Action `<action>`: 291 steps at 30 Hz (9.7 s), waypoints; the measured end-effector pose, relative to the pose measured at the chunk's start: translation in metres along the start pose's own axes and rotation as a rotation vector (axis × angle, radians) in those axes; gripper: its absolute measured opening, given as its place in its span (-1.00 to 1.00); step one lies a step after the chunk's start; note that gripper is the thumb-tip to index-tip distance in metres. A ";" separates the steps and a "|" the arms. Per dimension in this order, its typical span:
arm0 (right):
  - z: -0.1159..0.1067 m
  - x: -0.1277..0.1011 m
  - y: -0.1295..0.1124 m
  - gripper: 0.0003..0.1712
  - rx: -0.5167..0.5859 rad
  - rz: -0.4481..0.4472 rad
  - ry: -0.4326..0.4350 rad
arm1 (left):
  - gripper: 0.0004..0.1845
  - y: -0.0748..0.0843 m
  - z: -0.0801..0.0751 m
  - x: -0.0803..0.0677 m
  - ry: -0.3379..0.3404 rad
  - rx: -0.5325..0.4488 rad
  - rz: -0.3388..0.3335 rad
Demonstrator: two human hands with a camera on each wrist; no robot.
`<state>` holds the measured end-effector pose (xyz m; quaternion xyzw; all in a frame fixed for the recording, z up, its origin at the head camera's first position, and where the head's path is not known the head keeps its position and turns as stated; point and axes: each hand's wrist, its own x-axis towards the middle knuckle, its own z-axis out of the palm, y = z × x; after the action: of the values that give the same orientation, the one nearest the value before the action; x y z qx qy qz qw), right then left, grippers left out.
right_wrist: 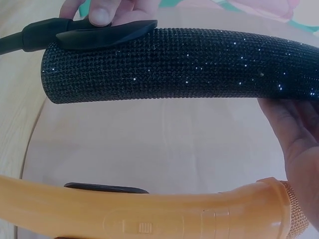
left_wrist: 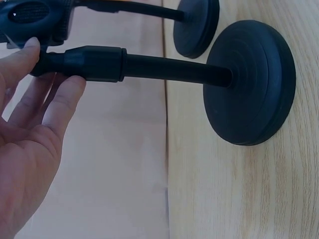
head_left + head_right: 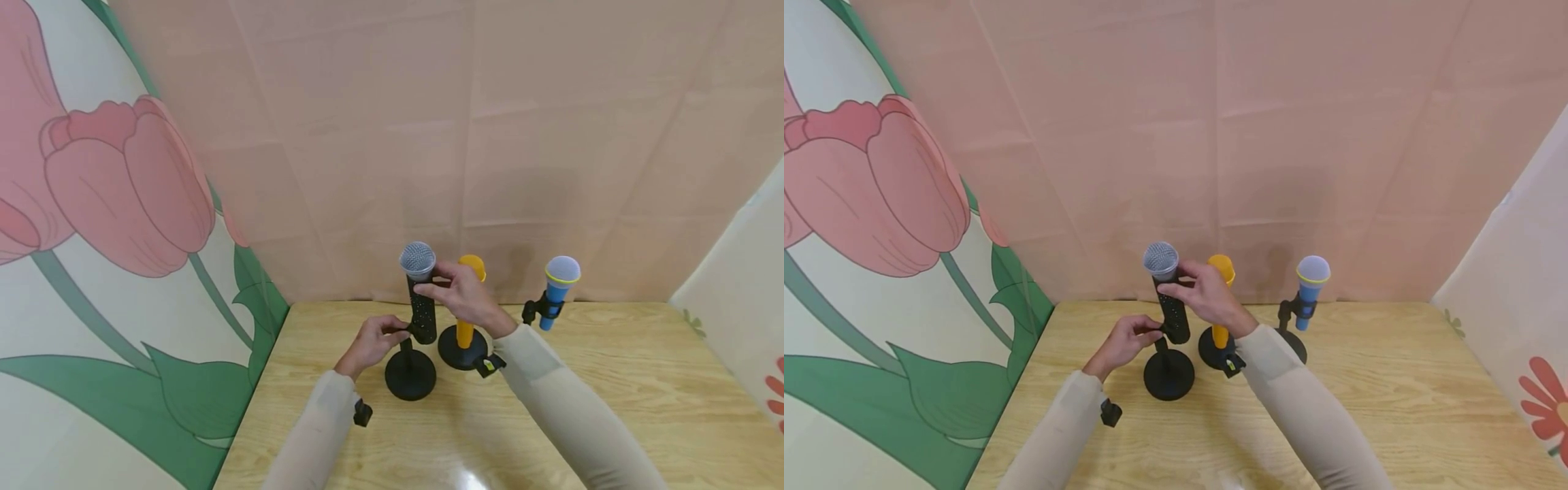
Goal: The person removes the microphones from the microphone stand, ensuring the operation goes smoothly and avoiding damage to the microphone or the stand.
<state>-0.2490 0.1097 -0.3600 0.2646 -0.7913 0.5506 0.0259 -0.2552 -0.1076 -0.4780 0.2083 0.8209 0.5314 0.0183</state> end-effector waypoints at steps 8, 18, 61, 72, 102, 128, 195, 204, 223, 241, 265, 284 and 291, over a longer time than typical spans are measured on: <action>-0.002 -0.001 -0.001 -0.49 -0.004 -0.003 0.002 | -0.88 0.000 0.000 0.000 0.000 -0.003 0.003; -0.002 0.001 -0.003 -0.47 0.000 -0.009 -0.012 | -0.88 0.001 0.000 -0.001 -0.002 -0.020 -0.009; -0.016 0.006 -0.022 -0.48 -0.037 -0.058 -0.011 | -0.87 0.003 -0.001 -0.001 -0.006 -0.011 0.004; -0.019 0.006 -0.024 -0.47 -0.040 -0.074 -0.006 | -0.86 0.003 0.000 -0.001 -0.002 -0.018 -0.008; -0.040 0.009 -0.055 -0.46 -0.038 -0.114 0.017 | -0.86 0.002 -0.001 0.000 -0.001 0.005 -0.003; -0.049 0.000 -0.071 -0.42 -0.046 -0.068 0.035 | -0.80 0.000 -0.001 -0.002 0.040 -0.036 0.021; 0.008 -0.069 0.010 -0.48 0.027 0.107 -0.010 | -0.83 -0.010 -0.013 0.043 0.217 0.193 0.133; 0.021 -0.077 0.028 -0.50 0.062 0.175 -0.003 | -0.81 -0.006 -0.016 0.051 0.190 0.203 0.047; 0.060 -0.081 0.065 -0.54 0.129 0.188 0.011 | -0.80 -0.007 -0.016 0.070 0.217 0.225 0.036; 0.086 -0.084 0.097 -0.59 0.031 0.293 0.055 | -0.76 -0.009 -0.018 0.090 0.260 0.151 -0.025; 0.097 -0.068 0.117 -0.47 0.093 0.496 0.070 | -0.80 -0.021 -0.041 0.093 0.426 0.214 -0.073; 0.112 -0.055 0.145 -0.42 0.254 0.699 0.035 | -0.74 -0.013 -0.044 0.092 0.364 0.341 -0.118; 0.123 -0.054 0.158 -0.46 0.197 0.694 0.034 | -0.76 -0.010 -0.043 0.094 0.396 0.389 -0.129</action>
<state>-0.2427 0.0619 -0.5623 -0.0278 -0.7766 0.6045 -0.1750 -0.3550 -0.1143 -0.4507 0.0473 0.9066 0.3920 -0.1489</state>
